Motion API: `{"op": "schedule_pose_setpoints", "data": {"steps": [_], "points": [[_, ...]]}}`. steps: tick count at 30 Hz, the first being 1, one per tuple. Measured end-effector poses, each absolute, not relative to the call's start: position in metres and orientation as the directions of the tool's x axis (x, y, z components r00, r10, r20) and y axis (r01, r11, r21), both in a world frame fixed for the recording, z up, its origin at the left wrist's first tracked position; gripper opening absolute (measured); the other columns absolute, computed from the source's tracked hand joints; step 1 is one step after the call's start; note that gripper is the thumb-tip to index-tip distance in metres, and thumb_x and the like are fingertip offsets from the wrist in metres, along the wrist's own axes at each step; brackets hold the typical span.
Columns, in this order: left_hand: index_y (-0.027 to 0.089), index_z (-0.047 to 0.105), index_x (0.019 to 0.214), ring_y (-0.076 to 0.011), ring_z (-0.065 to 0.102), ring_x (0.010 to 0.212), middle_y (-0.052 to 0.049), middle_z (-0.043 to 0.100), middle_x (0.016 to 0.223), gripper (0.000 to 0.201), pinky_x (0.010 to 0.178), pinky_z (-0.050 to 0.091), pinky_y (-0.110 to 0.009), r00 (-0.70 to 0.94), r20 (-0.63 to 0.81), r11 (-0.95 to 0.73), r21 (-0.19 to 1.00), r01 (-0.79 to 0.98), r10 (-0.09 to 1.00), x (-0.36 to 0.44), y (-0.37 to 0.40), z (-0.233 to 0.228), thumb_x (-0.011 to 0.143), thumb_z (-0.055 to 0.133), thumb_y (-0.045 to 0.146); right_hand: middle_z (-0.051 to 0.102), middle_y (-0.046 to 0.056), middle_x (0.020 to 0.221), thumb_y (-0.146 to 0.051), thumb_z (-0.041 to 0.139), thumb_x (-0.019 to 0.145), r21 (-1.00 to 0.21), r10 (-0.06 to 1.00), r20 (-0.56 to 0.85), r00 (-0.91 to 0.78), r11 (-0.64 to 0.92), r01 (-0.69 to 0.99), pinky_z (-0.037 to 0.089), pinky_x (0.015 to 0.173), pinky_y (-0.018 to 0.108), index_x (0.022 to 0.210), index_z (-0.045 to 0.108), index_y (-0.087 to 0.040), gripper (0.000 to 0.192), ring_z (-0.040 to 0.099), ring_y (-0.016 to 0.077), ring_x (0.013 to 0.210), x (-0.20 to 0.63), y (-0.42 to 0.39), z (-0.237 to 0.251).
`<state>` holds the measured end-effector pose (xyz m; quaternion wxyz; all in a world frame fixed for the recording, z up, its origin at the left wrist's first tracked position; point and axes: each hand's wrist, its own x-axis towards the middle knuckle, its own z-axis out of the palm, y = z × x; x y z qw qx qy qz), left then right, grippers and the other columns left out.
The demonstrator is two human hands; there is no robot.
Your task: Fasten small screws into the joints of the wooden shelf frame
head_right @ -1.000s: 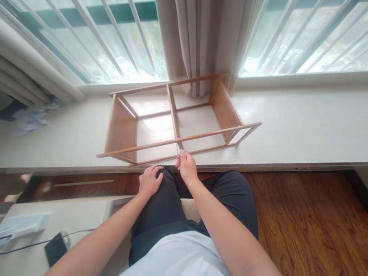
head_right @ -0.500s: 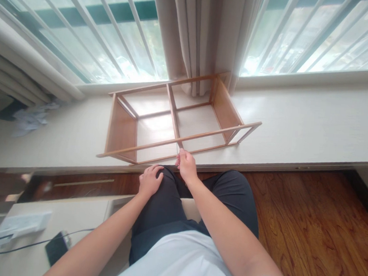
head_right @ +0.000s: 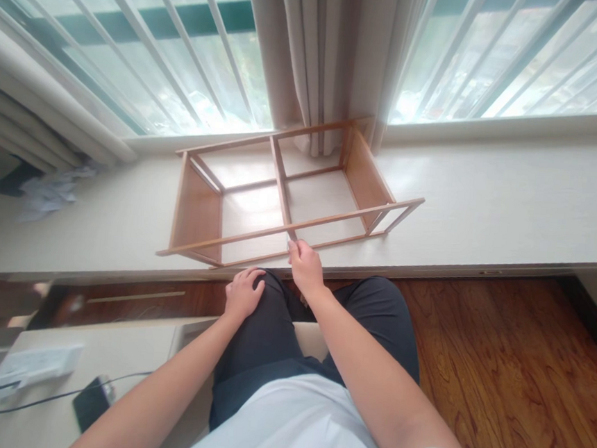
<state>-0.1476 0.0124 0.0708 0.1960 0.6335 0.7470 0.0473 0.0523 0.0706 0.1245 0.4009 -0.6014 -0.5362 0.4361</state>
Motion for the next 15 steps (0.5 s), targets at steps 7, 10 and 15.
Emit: {"op": "schedule_pose_setpoints", "data": {"steps": [7,10,15], "points": [[0.035,0.068,0.123,-0.0277,0.047,0.138,-0.002,0.058,0.148,0.033,0.110,0.039,-0.051,-0.122,-0.244,0.198,0.316,0.928,0.962,-0.147,0.013,0.070,0.095,0.052,0.036,0.066,0.002,0.071,-0.046,0.055,0.099,-0.801,0.998,0.037,0.044,0.003,0.598,0.036,0.064,0.030,0.085,0.062,-0.026,0.026,0.060,0.0221,0.069,0.064,0.079,0.138],[0.035,0.068,0.123,-0.0277,0.047,0.137,-0.002,0.059,0.148,0.032,0.110,0.039,-0.051,-0.120,-0.237,0.194,0.319,0.928,0.964,-0.148,0.013,0.069,0.095,0.052,0.036,0.066,0.002,0.072,-0.046,0.056,0.099,-0.771,0.997,0.072,0.034,0.034,0.636,0.033,0.063,0.030,0.087,0.062,-0.026,0.024,0.060,0.0216,0.069,0.065,0.082,0.138],[0.035,0.068,0.123,-0.0276,0.047,0.137,-0.002,0.059,0.148,0.032,0.110,0.039,-0.051,-0.119,-0.227,0.189,0.317,0.929,0.966,-0.149,0.012,0.067,0.095,0.052,0.037,0.068,0.001,0.074,-0.048,0.059,0.098,-0.744,0.996,0.087,0.009,0.059,0.665,0.033,0.063,0.029,0.095,0.063,-0.027,0.022,0.061,0.0212,0.068,0.066,0.086,0.136]]}}
